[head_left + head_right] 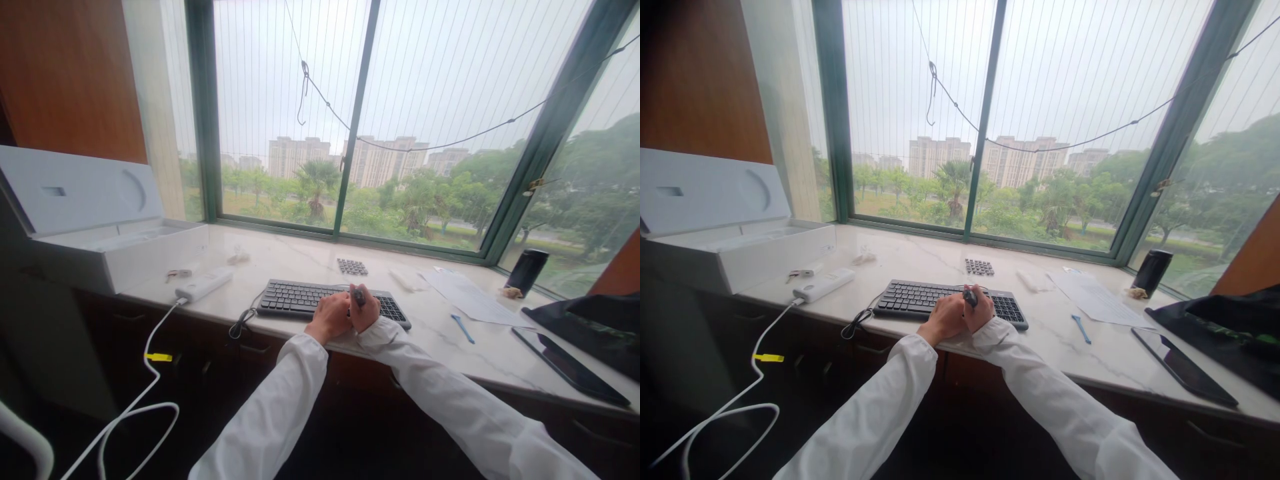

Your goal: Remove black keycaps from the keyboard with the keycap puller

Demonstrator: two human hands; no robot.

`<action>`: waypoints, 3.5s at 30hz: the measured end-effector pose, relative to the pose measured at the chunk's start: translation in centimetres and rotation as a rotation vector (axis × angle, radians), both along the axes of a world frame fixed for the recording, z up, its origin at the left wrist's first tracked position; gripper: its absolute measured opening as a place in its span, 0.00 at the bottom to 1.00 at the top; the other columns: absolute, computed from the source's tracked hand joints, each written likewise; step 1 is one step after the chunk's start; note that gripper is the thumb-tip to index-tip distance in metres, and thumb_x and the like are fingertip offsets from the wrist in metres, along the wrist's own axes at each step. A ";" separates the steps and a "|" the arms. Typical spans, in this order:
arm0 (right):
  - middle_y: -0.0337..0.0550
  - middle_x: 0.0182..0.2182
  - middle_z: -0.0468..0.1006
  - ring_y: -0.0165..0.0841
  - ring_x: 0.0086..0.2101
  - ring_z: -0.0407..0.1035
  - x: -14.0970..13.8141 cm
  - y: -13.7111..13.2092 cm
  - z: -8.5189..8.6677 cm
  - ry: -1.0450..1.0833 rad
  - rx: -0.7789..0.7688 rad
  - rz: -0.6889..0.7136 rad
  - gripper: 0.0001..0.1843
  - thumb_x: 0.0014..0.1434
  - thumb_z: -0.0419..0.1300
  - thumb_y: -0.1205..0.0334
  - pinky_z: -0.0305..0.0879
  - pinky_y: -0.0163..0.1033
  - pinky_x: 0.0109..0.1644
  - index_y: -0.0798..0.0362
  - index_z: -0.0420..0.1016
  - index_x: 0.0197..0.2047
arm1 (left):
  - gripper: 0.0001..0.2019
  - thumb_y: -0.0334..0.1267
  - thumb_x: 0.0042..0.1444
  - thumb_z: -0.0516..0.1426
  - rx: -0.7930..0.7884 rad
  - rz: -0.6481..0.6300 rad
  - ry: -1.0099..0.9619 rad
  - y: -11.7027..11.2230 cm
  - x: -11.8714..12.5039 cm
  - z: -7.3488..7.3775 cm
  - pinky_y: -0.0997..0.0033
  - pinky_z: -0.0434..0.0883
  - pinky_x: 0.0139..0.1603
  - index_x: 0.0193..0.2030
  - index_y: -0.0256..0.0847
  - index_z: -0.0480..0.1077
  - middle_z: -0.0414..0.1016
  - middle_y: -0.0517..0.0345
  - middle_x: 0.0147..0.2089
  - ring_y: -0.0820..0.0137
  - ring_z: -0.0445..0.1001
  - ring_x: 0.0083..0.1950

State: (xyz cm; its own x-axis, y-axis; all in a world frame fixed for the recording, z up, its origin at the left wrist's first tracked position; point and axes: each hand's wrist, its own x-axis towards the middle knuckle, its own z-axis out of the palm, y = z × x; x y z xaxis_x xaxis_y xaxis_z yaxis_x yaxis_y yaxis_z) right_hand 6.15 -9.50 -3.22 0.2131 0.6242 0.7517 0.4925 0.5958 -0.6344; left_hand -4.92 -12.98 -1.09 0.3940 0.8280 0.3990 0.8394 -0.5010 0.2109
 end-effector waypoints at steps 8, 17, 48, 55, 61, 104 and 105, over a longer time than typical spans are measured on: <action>0.35 0.15 0.59 0.31 0.18 0.53 0.8 0.7 0.9 0.090 0.012 -0.182 0.22 0.59 0.50 0.43 0.50 0.37 0.27 0.48 0.56 0.21 | 0.10 0.44 0.60 0.53 0.055 0.011 -0.046 0.0 0.1 -0.1 0.68 0.68 0.43 0.42 0.45 0.72 0.73 0.55 0.43 0.65 0.73 0.44; 0.37 0.19 0.67 0.30 0.23 0.58 3.5 2.3 2.4 -0.246 -0.150 -0.021 0.24 0.58 0.50 0.41 0.54 0.35 0.29 0.52 0.64 0.23 | 0.15 0.45 0.66 0.45 0.091 0.185 -0.148 0.8 0.0 -0.3 0.72 0.67 0.37 0.45 0.45 0.70 0.71 0.54 0.46 0.68 0.74 0.43; 0.38 0.21 0.68 0.30 0.26 0.60 8.3 4.1 3.0 -0.595 -0.567 0.596 0.26 0.54 0.56 0.39 0.57 0.35 0.31 0.56 0.75 0.28 | 0.11 0.50 0.58 0.55 0.165 0.099 -0.249 0.6 0.0 -0.8 0.72 0.65 0.34 0.45 0.52 0.71 0.75 0.65 0.46 0.69 0.76 0.40; 0.40 0.23 0.74 0.31 0.26 0.65 9.2 6.6 4.9 -0.667 -0.387 0.435 0.22 0.56 0.55 0.44 0.58 0.34 0.32 0.55 0.79 0.30 | 0.11 0.46 0.60 0.55 0.164 0.139 -0.289 0.5 0.3 -0.6 0.73 0.64 0.32 0.47 0.48 0.72 0.76 0.60 0.45 0.71 0.75 0.36; 0.42 0.24 0.77 0.32 0.26 0.68 11.8 11.5 4.8 -0.701 -0.219 0.061 0.14 0.57 0.55 0.54 0.57 0.34 0.31 0.51 0.79 0.32 | 0.10 0.41 0.61 0.53 0.186 0.155 -0.280 0.3 0.5 -0.3 0.75 0.63 0.30 0.48 0.52 0.72 0.75 0.63 0.46 0.75 0.72 0.31; 0.42 0.31 0.80 0.35 0.31 0.70 13.8 12.2 1.8 -0.917 -0.411 -0.031 0.10 0.58 0.57 0.54 0.58 0.36 0.34 0.46 0.79 0.35 | 0.15 0.46 0.62 0.52 0.187 0.326 -0.357 1.1 0.1 -0.7 0.73 0.65 0.35 0.54 0.49 0.64 0.77 0.63 0.44 0.76 0.69 0.25; 0.42 0.31 0.80 0.35 0.31 0.70 13.8 12.2 1.8 -0.919 -0.410 -0.035 0.10 0.58 0.57 0.54 0.58 0.36 0.34 0.46 0.79 0.35 | 0.15 0.46 0.61 0.53 0.190 0.320 -0.357 1.1 0.1 -0.7 0.73 0.66 0.35 0.54 0.50 0.65 0.77 0.63 0.44 0.76 0.69 0.24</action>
State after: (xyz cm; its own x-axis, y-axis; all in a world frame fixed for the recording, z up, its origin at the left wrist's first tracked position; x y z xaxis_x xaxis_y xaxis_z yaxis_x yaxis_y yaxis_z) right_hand 19.95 2.66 -1.38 -0.3183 0.8761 0.3622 0.9069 0.3927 -0.1529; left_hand -4.83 -11.85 -1.83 -0.0554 0.7845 0.6176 0.8495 -0.2881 0.4421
